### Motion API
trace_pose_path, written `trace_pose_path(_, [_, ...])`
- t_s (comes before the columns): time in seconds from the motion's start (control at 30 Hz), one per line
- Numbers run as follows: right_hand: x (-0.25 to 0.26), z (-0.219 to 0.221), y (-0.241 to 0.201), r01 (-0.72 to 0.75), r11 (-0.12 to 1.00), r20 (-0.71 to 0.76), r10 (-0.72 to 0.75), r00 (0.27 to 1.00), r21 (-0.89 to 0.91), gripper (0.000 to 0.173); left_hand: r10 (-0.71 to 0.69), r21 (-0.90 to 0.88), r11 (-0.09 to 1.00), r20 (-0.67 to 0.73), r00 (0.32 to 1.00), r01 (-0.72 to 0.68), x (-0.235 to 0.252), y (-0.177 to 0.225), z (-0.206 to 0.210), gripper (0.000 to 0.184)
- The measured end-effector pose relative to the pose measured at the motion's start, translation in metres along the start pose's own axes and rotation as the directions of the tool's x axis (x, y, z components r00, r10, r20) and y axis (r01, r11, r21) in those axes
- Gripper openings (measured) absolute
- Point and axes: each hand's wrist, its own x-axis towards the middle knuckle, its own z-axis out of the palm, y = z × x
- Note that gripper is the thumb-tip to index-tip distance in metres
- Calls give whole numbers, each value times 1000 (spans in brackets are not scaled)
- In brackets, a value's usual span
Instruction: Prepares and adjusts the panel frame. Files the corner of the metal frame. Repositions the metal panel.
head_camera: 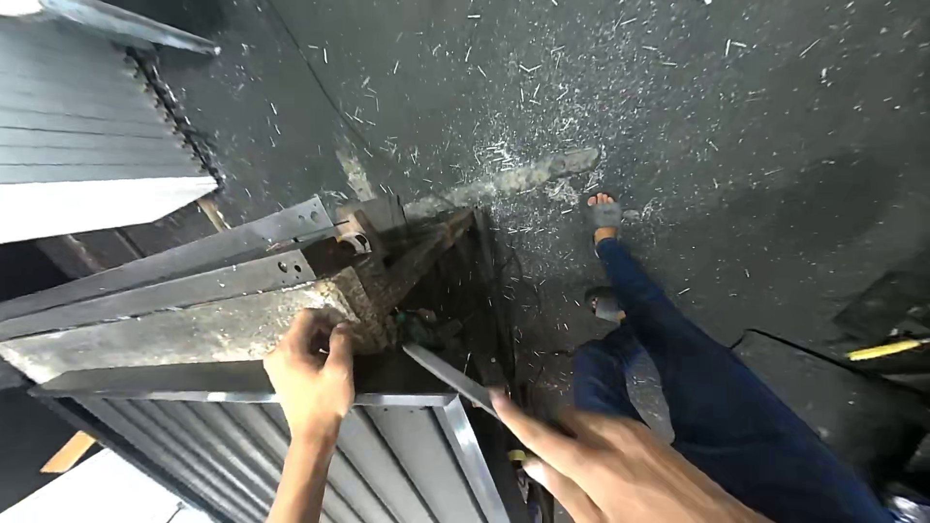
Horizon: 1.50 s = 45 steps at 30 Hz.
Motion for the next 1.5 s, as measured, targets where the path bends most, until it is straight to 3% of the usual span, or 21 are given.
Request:
trace_pose_path(0.1, [-20,-23,-6,-96,995,112,98,989,-18,46,-4,1,1000,-5,1000,5,4,3,2,21])
trace_pose_path(0.23, [24,-1,-1,-13,993,-3,12,1000,-116,47,-48,29,998,20,999,48,-2,6,-2,23])
trace_pose_path(0.4, [-21,-27,-11,-140,990,123,140,982,-12,47,-45,18,999,20,999,45,0,4,0,23])
trace_pose_path(0.47, [9,-8,0,-88,995,25,90,996,-49,46,-80,29,996,43,996,79,-6,3,-1,22])
trace_pose_path(0.53, [30,-1,1,-88,996,43,89,995,-36,46,-81,28,996,41,996,80,-7,2,-3,21])
trace_pose_path(0.7, [-18,-17,4,-118,992,70,115,991,41,46,-58,-34,998,29,998,59,-1,-2,1,23])
trace_pose_path(0.83, [40,-1,14,-116,990,107,107,988,85,46,-98,-6,995,53,994,98,-5,-1,-2,25])
trace_pose_path(1.0, [-5,-9,32,-19,997,35,17,999,72,46,-66,-38,997,35,997,68,2,-3,2,23])
trace_pose_path(1.13, [55,-3,34,-127,950,192,74,979,284,44,-94,-7,995,45,995,95,-3,-1,-2,22])
trace_pose_path(1.2, [43,-3,41,-102,911,154,43,987,400,45,-54,-6,999,33,998,54,4,0,-1,25])
trace_pose_path(1.27, [18,-3,52,-28,923,80,-3,997,384,45,-56,-24,998,45,997,58,4,1,1,26])
trace_pose_path(1.43, [67,-8,41,-150,918,266,51,963,367,44,-84,-11,996,31,996,84,-2,6,-1,25])
trace_pose_path(1.5, [49,-11,40,-76,925,200,1,980,372,45,-63,-7,998,20,998,63,3,5,0,24])
